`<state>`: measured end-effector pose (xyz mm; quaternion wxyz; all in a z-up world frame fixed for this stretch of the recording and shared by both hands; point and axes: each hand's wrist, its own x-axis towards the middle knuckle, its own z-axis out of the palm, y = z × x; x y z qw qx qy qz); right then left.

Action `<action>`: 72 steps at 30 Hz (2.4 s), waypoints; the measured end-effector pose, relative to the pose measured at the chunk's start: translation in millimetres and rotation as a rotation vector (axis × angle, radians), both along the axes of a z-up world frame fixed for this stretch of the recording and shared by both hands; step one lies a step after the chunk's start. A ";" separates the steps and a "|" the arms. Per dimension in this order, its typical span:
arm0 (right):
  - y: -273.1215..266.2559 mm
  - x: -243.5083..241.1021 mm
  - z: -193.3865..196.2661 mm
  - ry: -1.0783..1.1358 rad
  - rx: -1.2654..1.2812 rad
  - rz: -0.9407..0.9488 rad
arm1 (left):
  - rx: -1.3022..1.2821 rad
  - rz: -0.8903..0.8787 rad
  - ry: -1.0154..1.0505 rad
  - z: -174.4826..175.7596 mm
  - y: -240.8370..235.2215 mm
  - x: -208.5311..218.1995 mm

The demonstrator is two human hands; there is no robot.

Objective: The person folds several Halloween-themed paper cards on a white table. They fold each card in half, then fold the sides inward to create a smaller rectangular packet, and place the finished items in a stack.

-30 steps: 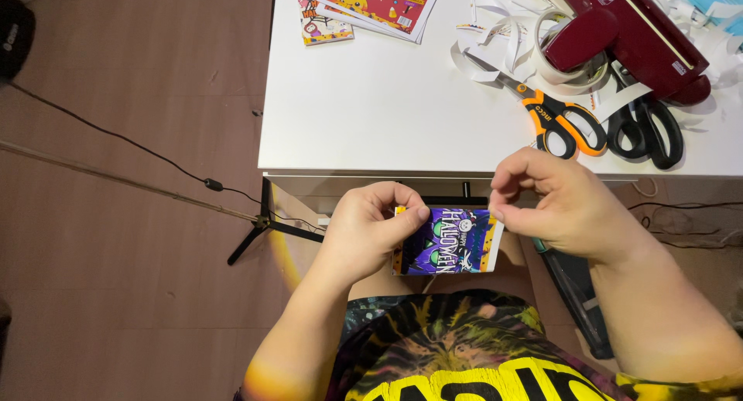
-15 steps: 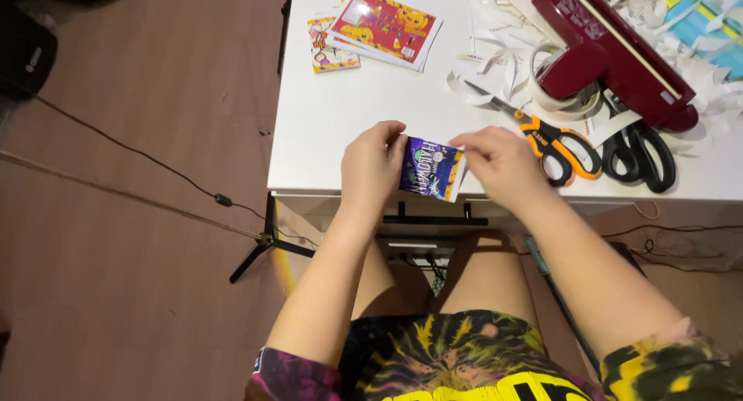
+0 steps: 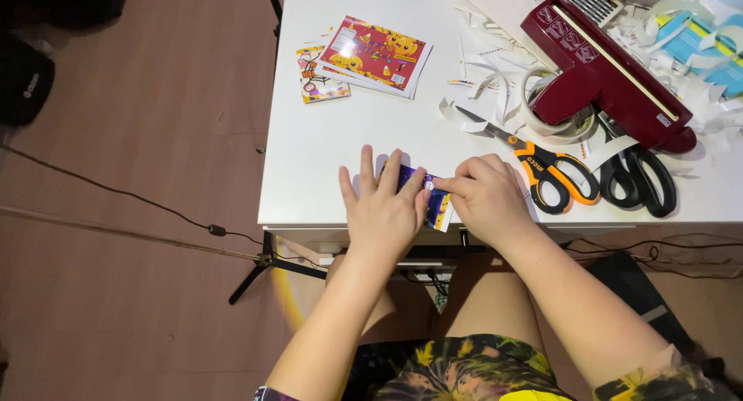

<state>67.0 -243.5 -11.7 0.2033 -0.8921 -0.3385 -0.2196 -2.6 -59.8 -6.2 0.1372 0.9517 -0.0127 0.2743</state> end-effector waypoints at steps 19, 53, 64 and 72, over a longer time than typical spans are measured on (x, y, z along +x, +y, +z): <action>6.8 43.9 -13.1 0.034 -0.031 -0.005 | 0.123 -0.114 0.343 26.5 68.3 -15.4; 43.0 22.8 66.9 0.596 -0.449 -0.199 | 0.120 0.119 -0.222 -47.2 -7.9 -38.3; 20.2 40.8 4.6 0.121 -0.117 -0.107 | 0.055 0.209 -0.113 -30.0 -21.5 -45.0; 31.7 28.7 43.5 0.497 -0.267 -0.205 | 0.031 0.182 -0.115 -24.3 -53.1 -55.5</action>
